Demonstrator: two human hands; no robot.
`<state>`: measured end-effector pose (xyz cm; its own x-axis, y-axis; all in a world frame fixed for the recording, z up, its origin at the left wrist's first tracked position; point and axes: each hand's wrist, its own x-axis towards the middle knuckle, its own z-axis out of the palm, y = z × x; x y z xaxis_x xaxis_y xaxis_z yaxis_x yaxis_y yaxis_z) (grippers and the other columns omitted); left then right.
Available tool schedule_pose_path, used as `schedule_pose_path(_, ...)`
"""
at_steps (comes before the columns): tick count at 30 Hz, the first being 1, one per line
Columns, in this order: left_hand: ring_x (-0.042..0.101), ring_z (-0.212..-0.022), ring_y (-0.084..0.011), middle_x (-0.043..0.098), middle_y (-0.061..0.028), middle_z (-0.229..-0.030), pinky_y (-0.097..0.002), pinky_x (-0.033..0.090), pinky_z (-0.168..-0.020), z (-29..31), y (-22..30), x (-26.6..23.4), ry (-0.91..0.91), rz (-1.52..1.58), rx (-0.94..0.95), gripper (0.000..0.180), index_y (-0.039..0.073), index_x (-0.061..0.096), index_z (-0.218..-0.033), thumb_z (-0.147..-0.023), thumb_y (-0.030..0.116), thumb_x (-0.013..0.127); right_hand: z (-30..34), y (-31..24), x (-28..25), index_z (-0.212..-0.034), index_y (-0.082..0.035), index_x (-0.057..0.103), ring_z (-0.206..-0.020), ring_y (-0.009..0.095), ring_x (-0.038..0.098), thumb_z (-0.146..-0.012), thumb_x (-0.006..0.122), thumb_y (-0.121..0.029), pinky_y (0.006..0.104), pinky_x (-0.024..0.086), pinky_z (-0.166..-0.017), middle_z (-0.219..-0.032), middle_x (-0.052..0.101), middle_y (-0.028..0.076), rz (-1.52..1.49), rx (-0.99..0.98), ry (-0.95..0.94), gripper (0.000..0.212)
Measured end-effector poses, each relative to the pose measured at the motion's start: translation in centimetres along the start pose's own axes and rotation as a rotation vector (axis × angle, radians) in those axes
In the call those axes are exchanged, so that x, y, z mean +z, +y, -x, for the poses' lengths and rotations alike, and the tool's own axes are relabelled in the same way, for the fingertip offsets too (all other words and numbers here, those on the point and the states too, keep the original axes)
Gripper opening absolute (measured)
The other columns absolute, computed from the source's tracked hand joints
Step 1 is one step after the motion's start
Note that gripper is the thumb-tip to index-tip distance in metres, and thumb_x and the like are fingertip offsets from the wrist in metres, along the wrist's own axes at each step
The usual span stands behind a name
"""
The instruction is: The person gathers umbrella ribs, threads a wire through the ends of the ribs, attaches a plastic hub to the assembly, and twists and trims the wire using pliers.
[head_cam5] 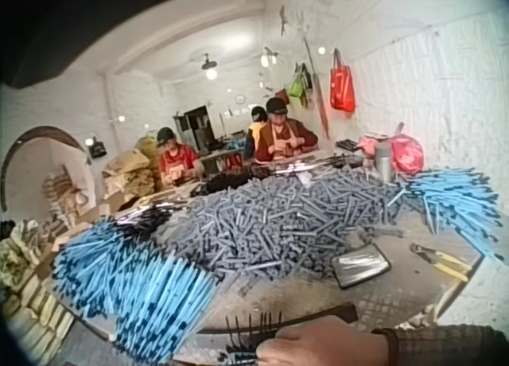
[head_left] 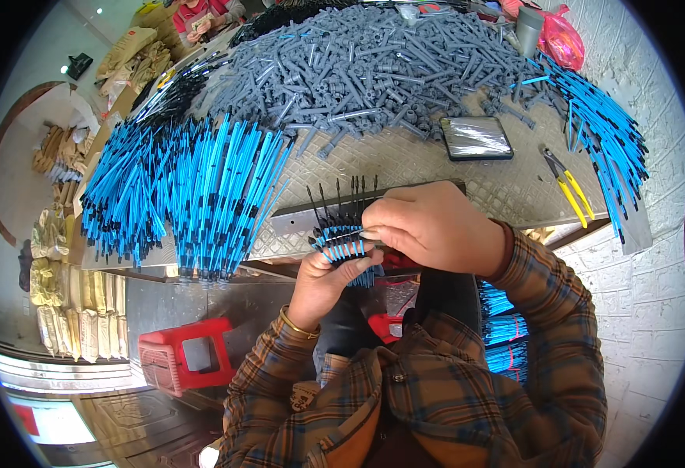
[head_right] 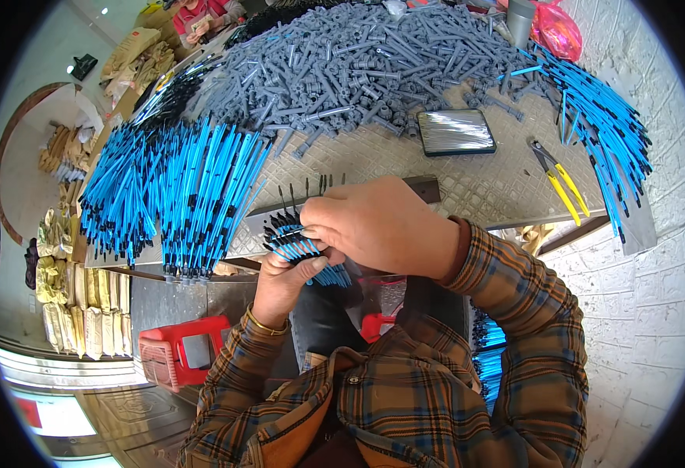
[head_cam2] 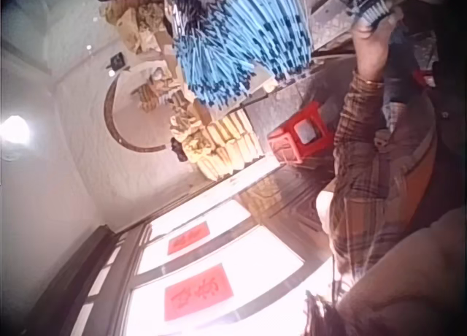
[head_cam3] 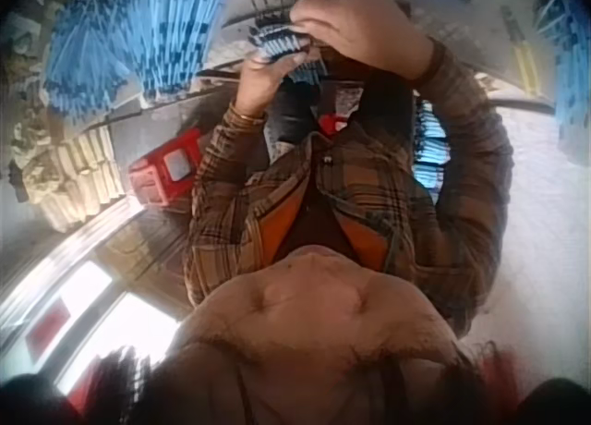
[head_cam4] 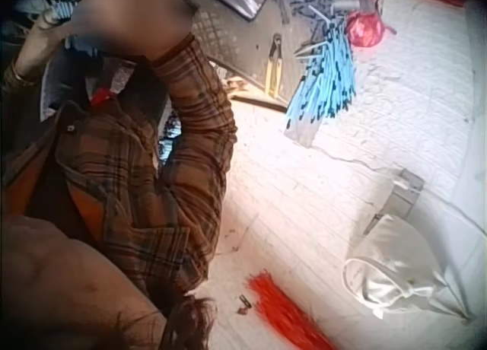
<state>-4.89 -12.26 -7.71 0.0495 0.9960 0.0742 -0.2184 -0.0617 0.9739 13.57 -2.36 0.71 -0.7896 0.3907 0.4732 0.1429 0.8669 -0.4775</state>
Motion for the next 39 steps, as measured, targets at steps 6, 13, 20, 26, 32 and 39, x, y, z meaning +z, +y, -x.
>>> schedule_pose_path(6,0.061,-0.097,-0.0171,0.065,-0.0080,-0.102,-0.0292,0.048,-0.087,0.1,0.6,0.0,-0.028,-0.067,-0.008,0.025,0.001,0.061,-0.110,-0.085,-0.003,0.057,-0.4,-0.3,0.2,-0.089,-0.009,0.060,-0.067,0.029,0.059,-0.079,0.062,-0.012,0.0358,0.046,-0.056,-0.074,0.059,0.007,0.030,-0.078,0.002,0.010)
schedule_pose_path(13,0.061,-0.097,-0.0157,0.065,-0.0073,-0.101,-0.0280,0.047,-0.087,0.1,0.5,-0.4,-0.059,-0.035,-0.091,0.026,0.001,0.061,-0.110,-0.085,-0.002,0.058,-0.7,1.2,0.8,-0.088,-0.010,0.060,-0.066,0.028,0.059,-0.080,0.062,-0.011,0.0353,0.046,-0.056,-0.073,0.058,0.007,-0.151,-0.070,-0.010,0.009)
schedule_pose_path(20,0.060,-0.095,-0.0129,0.065,-0.0057,-0.100,-0.0266,0.047,-0.085,0.3,1.0,-0.2,-0.038,-0.065,-0.066,0.023,0.002,0.062,-0.107,-0.084,-0.002,0.059,-0.7,0.8,0.9,-0.088,-0.009,0.059,-0.066,0.029,0.059,-0.080,0.062,-0.011,0.0357,0.046,-0.056,-0.072,0.057,0.008,-0.138,-0.097,0.005,0.009)
schedule_pose_path(26,0.060,-0.093,-0.0121,0.065,-0.0044,-0.099,-0.0262,0.047,-0.084,0.1,0.5,-0.4,-0.051,-0.144,0.000,0.020,0.003,0.064,-0.103,-0.085,-0.002,0.059,-0.9,-0.4,1.9,-0.086,-0.008,0.057,-0.066,0.030,0.058,-0.079,0.064,-0.014,0.0358,0.046,-0.055,-0.074,0.058,0.008,0.005,-0.047,-0.005,0.012)
schedule_pose_path(32,0.060,-0.092,-0.0124,0.065,-0.0040,-0.097,-0.0265,0.048,-0.082,0.1,0.7,0.3,0.018,-0.056,-0.027,0.018,0.003,0.064,-0.102,-0.085,-0.002,0.058,-0.2,-0.2,1.6,-0.084,-0.008,0.057,-0.065,0.030,0.058,-0.079,0.065,-0.015,0.0357,0.045,-0.055,-0.076,0.057,0.008,-0.085,0.014,0.105,0.012)
schedule_pose_path(39,0.060,-0.092,-0.0134,0.066,-0.0056,-0.098,-0.0274,0.048,-0.083,-0.1,0.7,0.2,-0.005,-0.055,-0.065,0.018,0.001,0.064,-0.102,-0.086,-0.002,0.057,0.4,0.5,1.5,-0.085,-0.007,0.058,-0.065,0.030,0.057,-0.079,0.064,-0.016,0.0351,0.044,-0.055,-0.075,0.056,0.009,-0.121,0.009,0.098,0.012)
